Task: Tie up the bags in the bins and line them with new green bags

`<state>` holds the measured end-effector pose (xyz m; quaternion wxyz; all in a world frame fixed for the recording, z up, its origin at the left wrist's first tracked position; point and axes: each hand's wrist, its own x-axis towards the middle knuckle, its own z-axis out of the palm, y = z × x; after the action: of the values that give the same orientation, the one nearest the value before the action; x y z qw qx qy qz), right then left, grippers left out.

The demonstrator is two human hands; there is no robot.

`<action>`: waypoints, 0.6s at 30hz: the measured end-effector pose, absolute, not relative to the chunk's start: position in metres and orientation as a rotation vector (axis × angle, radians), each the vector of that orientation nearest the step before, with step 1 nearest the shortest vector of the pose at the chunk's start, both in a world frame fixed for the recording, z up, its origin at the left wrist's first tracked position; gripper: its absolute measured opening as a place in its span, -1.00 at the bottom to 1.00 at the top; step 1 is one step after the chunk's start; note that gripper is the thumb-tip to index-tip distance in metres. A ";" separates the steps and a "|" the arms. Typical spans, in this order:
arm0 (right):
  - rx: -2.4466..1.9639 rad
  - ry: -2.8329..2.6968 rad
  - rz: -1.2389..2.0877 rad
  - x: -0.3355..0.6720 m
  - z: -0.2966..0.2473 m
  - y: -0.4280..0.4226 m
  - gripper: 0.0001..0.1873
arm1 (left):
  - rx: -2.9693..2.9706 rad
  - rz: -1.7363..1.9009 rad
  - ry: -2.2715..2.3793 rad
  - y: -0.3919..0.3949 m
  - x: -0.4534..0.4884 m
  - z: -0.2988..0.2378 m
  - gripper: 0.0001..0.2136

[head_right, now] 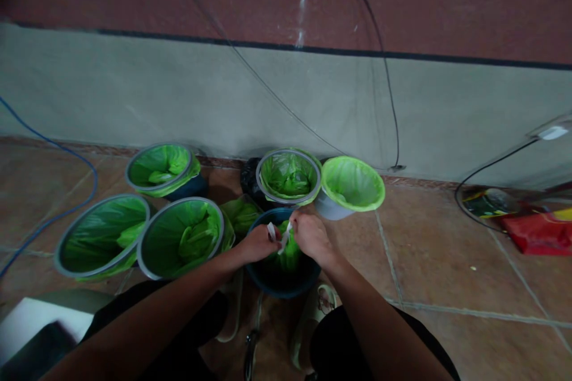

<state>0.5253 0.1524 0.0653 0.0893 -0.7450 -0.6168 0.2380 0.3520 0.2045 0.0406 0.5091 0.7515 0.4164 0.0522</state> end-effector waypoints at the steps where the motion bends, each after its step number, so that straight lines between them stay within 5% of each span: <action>1: -2.210 -1.835 0.700 0.526 0.066 0.153 -0.79 | 1.797 0.188 1.041 0.207 0.352 0.041 -0.81; 5: -2.104 -1.865 0.748 0.524 0.066 0.152 -0.79 | 1.768 0.369 1.028 0.209 0.355 0.037 -0.43; 10: -1.971 -1.905 0.802 0.518 0.066 0.150 -0.79 | 1.837 0.117 0.816 0.195 0.355 0.017 -0.87; 18: -2.058 -1.947 0.872 0.516 0.065 0.145 -0.70 | 1.931 0.044 1.023 0.192 0.352 0.010 -0.91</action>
<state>0.5164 0.1450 0.0655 0.0885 -0.6917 -0.6542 0.2929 0.3515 0.1916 0.0103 0.4598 0.7846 0.4156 0.0179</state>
